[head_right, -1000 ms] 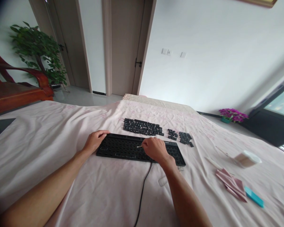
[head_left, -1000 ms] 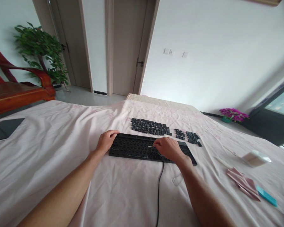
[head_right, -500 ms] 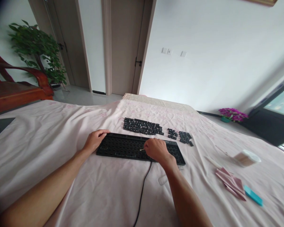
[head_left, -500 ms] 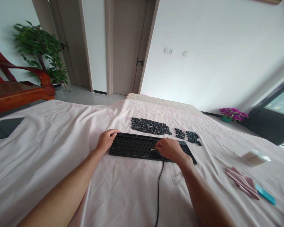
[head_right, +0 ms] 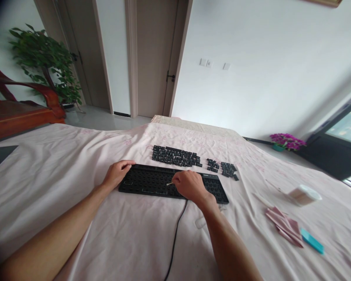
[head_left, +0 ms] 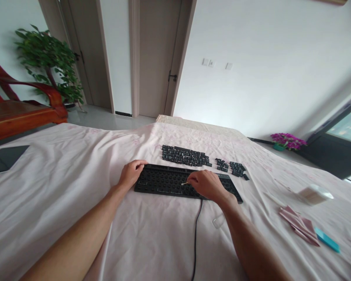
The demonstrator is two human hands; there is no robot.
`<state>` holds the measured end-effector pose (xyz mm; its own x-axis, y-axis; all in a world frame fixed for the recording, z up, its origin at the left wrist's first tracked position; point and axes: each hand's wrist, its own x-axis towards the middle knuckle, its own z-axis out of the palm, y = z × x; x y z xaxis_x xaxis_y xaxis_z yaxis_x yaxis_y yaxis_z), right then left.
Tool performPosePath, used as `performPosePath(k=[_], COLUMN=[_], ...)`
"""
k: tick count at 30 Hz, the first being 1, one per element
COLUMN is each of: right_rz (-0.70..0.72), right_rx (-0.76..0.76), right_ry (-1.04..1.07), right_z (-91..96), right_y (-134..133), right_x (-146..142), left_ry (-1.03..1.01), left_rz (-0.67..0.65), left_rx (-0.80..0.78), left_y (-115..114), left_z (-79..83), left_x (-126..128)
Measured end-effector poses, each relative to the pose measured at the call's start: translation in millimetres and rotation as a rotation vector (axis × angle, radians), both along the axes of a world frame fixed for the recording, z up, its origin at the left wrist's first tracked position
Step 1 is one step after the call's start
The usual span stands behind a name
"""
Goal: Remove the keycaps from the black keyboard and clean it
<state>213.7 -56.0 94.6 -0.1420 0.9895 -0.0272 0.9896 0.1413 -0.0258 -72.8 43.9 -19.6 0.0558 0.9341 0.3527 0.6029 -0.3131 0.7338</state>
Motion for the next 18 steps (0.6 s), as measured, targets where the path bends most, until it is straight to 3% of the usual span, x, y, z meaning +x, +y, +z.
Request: performPosePath(k=[8, 18], right_rz=[0.128, 0.058], right_rx=[-0.026, -0.075], right_ry=[0.070, -0.101], right_z=[-17.5, -3.2], right_y=[-4, 0], right_x=[-24, 6], left_ry=[0.008, 0.018], left_rz=[-0.010, -0.007], left_rx=[0.012, 0.006], left_y=[0, -3], left_z=[0.1, 4.2], left_x=[1, 1])
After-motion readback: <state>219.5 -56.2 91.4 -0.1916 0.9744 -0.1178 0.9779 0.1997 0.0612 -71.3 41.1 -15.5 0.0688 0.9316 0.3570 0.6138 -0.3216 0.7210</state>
